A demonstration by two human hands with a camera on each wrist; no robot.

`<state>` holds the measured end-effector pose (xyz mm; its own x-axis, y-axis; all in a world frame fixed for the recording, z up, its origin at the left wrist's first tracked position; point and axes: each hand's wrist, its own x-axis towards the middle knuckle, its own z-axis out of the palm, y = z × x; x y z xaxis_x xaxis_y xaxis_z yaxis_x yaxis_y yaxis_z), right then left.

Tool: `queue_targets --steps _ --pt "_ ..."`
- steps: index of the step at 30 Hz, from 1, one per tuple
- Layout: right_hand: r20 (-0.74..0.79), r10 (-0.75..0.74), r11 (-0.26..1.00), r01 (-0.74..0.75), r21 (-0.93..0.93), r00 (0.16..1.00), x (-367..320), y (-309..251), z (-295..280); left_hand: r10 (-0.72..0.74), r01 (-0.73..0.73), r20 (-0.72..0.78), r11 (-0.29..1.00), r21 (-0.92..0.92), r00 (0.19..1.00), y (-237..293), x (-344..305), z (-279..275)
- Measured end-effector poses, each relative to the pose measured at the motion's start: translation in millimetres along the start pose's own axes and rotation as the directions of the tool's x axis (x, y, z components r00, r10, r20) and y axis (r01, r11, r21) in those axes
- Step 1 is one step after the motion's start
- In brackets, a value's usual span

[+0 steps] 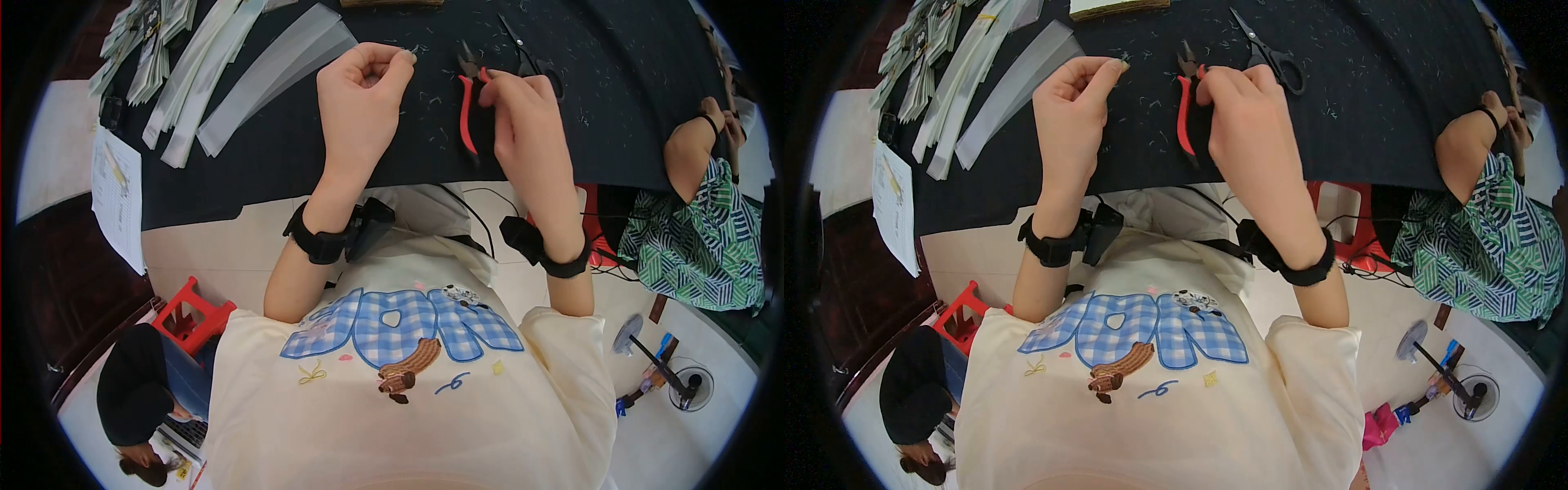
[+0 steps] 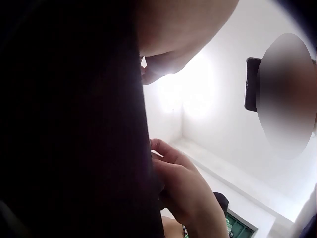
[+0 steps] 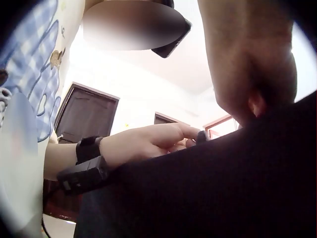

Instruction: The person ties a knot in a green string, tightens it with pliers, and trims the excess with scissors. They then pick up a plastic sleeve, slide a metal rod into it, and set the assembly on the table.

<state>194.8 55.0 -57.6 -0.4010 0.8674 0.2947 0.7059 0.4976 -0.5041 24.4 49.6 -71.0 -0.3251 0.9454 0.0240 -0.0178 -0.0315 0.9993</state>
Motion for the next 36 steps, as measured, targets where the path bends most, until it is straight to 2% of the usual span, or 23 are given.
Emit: queue_targets --steps 2,3,6,8,13,17,21,23,24,25,26,27,28,30,31,33,34,35,36 --pt "-0.082 -0.128 0.978 0.112 -0.177 0.988 -2 0 10 -0.001 0.001 -0.005 1.0 -0.007 1.0 2 0 0" --pt "-0.082 -0.127 0.978 0.111 -0.179 0.988 -4 -1 13 0.001 -0.001 -0.012 1.0 -0.012 1.0 2 0 0" --pt "-0.087 -0.049 0.973 0.027 -0.231 0.995 -11 -17 18 0.005 -0.006 -0.024 0.999 -0.052 1.0 -2 1 0" --pt "-0.143 0.05 0.951 -0.091 -0.296 0.988 -17 -34 23 0.009 -0.01 -0.023 0.998 -0.054 1.0 -2 1 0" --pt "-0.201 0.078 0.935 -0.142 -0.326 0.977 -18 -37 37 0.074 -0.075 -0.04 0.997 -0.023 0.996 1 0 0" --pt "-0.252 0.073 0.955 -0.14 -0.261 0.965 -18 -24 36 -0.013 0.011 -0.011 0.993 -0.114 1.0 -2 2 -3" --pt "-0.275 0.01 0.988 -0.052 -0.147 0.961 -16 -14 28 -0.102 0.108 0.041 0.977 -0.183 0.994 -3 3 -6" --pt "-0.266 0.186 0.973 -0.139 0.185 0.946 -14 -13 19 -0.116 0.124 0.053 0.975 -0.184 0.992 0 2 -4" --pt "-0.291 0.224 0.944 -0.132 0.304 0.93 -14 -8 19 -0.131 0.142 0.07 0.972 -0.186 0.989 2 1 -3" --pt "-0.186 0.374 0.813 -0.225 0.538 0.909 -14 -6 15 -0.129 0.14 0.069 0.972 -0.188 0.989 3 1 -2" --pt "-0.033 0.483 0.544 -0.271 0.794 0.875 -10 -7 9 -0.148 0.164 0.087 0.963 -0.216 0.985 4 1 -2" --pt "0.152 0.527 0.197 -0.294 0.935 0.836 -7 -8 2 -0.168 0.189 0.106 0.952 -0.241 0.98 4 1 -2" --pt "0.153 0.523 0.197 -0.294 0.935 0.838 -6 -8 -1 -0.166 0.187 0.102 0.952 -0.241 0.981 4 1 -3" --pt "0.36 0.406 -0.111 -0.345 0.932 0.84 -7 -10 -5 -0.171 0.201 0.131 0.941 -0.272 0.977 3 2 -3" --pt "0.362 0.406 -0.113 -0.347 0.931 0.839 -8 -12 -5 -0.173 0.203 0.13 0.941 -0.272 0.976 2 1 -3" --pt "0.271 0.394 0.261 -0.389 0.883 0.878 -9 -17 -5 -0.153 0.18 0.117 0.948 -0.264 0.981 1 2 -3" --pt "0.248 0.375 0.33 -0.379 0.865 0.893 -11 -18 -4 -0.156 0.182 0.118 0.947 -0.263 0.981 1 1 -2" --pt "0.249 0.377 0.329 -0.38 0.864 0.892 -12 -19 -4 -0.12 0.139 0.096 0.964 -0.228 0.988 0 2 -2" --pt "0.239 0.366 0.393 -0.382 0.836 0.899 -13 -20 -2 -0.083 0.096 0.075 0.977 -0.192 0.994 -1 2 -1"
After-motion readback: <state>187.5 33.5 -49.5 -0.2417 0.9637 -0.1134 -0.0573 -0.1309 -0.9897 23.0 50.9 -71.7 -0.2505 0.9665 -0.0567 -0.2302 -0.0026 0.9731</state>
